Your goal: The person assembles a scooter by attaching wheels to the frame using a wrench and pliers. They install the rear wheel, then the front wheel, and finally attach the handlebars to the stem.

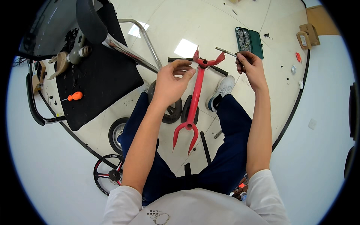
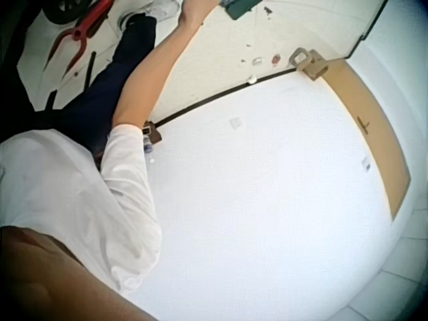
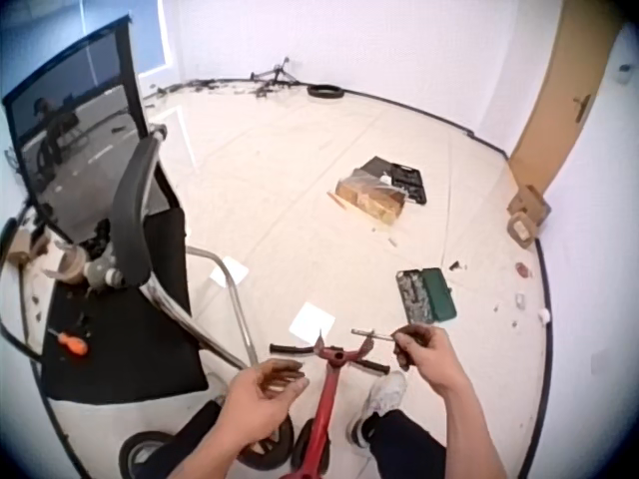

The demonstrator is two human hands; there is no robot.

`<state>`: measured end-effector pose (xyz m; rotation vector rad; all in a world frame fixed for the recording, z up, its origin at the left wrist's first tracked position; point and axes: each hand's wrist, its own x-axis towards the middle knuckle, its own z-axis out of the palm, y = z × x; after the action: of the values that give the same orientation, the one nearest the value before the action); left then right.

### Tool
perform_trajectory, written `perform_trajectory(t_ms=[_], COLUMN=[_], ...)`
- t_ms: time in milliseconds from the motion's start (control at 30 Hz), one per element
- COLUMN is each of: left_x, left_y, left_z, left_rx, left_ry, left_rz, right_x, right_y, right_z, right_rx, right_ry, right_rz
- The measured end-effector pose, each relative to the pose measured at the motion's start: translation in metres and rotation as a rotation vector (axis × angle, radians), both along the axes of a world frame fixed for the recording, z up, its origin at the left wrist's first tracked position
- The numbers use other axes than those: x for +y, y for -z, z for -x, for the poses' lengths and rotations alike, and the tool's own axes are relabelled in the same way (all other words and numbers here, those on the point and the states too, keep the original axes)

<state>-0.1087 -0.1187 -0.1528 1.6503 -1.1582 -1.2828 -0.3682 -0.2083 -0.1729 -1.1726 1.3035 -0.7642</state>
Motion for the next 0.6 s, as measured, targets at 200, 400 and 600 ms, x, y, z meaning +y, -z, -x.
perform_trajectory(t_ms=[200, 400, 600], left_x=[-0.049, -0.075, -0.080], left_y=[0.036, 0.064, 0.081], left_z=[0.003, 0.012, 0.007], left_rx=[-0.070, -0.071, -0.050], left_ry=[0.032, 0.085, 0.090], left_rz=[0.069, 0.033, 0.121], right_x=[-0.029, -0.036, -0.032], right_y=[0.033, 0.042, 0.039], right_z=[-0.009, -0.027, -0.037], right_rx=[0.017, 0.112, 0.205], right_ry=[-0.110, -0.248, -0.294], right_rz=[-0.061, 0.094, 0.152])
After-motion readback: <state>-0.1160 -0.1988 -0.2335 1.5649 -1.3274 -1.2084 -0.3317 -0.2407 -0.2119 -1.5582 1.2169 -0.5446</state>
